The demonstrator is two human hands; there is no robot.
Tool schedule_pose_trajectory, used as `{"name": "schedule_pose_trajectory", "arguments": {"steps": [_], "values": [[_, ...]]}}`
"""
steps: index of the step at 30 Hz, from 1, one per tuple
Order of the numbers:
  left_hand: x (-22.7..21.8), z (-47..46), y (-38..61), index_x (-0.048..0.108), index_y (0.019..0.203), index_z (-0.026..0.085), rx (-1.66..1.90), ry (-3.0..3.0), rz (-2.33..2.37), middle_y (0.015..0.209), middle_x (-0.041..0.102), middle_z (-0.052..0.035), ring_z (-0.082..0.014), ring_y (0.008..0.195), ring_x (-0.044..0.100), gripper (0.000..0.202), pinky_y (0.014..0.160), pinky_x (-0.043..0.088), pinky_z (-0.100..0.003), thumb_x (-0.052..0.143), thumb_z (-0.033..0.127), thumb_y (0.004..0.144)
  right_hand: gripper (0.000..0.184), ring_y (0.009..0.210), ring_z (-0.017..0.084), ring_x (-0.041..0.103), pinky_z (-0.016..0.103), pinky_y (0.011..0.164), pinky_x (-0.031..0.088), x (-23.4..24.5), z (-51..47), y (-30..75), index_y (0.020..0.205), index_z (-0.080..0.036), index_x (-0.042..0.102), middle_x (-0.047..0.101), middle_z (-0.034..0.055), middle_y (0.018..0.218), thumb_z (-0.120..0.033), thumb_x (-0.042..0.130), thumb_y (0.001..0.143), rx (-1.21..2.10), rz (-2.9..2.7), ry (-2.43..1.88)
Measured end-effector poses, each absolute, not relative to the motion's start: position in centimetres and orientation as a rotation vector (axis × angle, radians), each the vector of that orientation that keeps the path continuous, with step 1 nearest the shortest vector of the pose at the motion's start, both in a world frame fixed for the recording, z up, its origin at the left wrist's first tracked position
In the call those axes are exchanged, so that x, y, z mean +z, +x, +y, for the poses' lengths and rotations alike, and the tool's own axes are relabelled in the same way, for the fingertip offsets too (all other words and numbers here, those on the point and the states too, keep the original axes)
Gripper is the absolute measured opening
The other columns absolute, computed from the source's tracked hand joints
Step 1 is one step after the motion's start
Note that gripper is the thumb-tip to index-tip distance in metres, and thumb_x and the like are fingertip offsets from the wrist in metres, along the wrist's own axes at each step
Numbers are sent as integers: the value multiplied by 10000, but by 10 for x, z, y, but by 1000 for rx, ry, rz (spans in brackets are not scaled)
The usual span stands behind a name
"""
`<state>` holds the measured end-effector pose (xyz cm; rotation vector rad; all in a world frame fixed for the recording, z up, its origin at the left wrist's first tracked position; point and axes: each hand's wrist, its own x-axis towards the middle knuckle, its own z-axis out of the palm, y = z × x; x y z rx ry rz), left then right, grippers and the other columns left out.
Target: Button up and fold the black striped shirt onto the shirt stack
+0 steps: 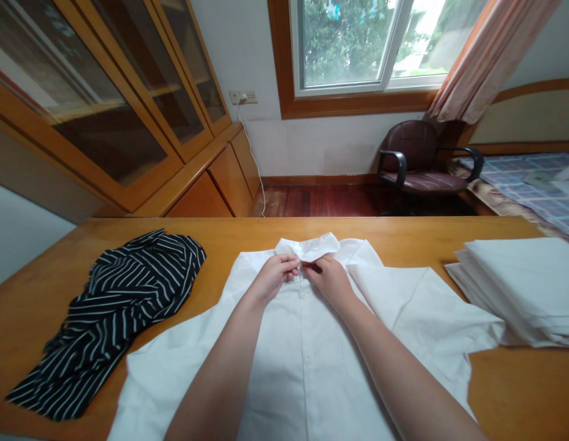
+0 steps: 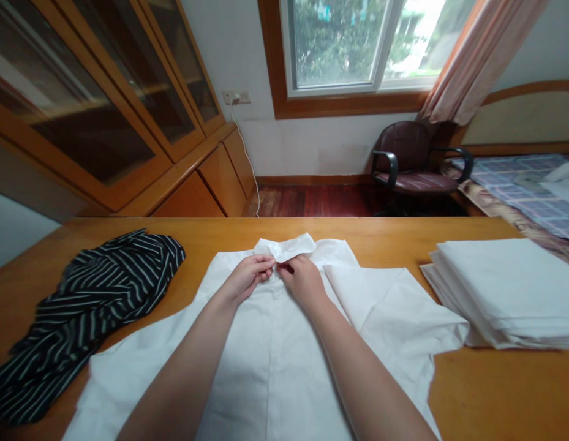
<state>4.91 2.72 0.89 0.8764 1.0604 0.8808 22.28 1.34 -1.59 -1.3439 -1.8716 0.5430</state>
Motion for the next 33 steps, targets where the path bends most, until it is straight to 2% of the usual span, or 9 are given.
{"name": "schedule_pose_trajectory", "arguments": {"steps": [7, 13, 19, 27, 33], "values": [[7, 26, 51, 667, 774, 109, 870, 909, 1054, 590, 596, 5, -62, 523, 504, 309, 507, 344, -180, 830, 341, 653, 110, 772, 215, 671, 295, 718, 496, -12, 17, 223, 840, -192, 755, 754, 56, 834, -218, 649, 829, 677, -1818, -1319], [-1, 25, 53, 641, 868, 124, 889, 1029, 1062, 651, 658, -24, -97, 571, 579, 369, 559, 423, -204, 791, 430, 725, 133, 741, 203, 661, 265, 685, 463, -9, 16, 225, 802, -166, 752, 749, 53, 795, -214, 631, 826, 764, -1785, -1318], [-5, 27, 52, 637, 873, 126, 885, 1023, 1063, 688, 671, -33, -110, 603, 614, 407, 599, 466, -218, 813, 447, 696, 137, 740, 202, 655, 259, 682, 454, -9, 16, 225, 815, -172, 760, 752, 60, 810, -239, 641, 824, 764, -1784, -1346], [3, 25, 53, 650, 816, 128, 904, 1035, 1071, 632, 653, -22, -94, 552, 561, 367, 541, 411, -203, 807, 431, 682, 141, 796, 216, 675, 262, 713, 465, -11, 17, 226, 871, -181, 768, 770, 59, 871, -242, 646, 838, 813, -1762, -1332], [2, 26, 53, 674, 817, 124, 911, 1061, 1105, 604, 635, -17, -85, 526, 525, 317, 510, 364, -194, 774, 406, 710, 154, 777, 214, 669, 264, 700, 456, -8, 16, 226, 839, -174, 764, 764, 63, 850, -255, 633, 847, 794, -1760, -1325]]}}
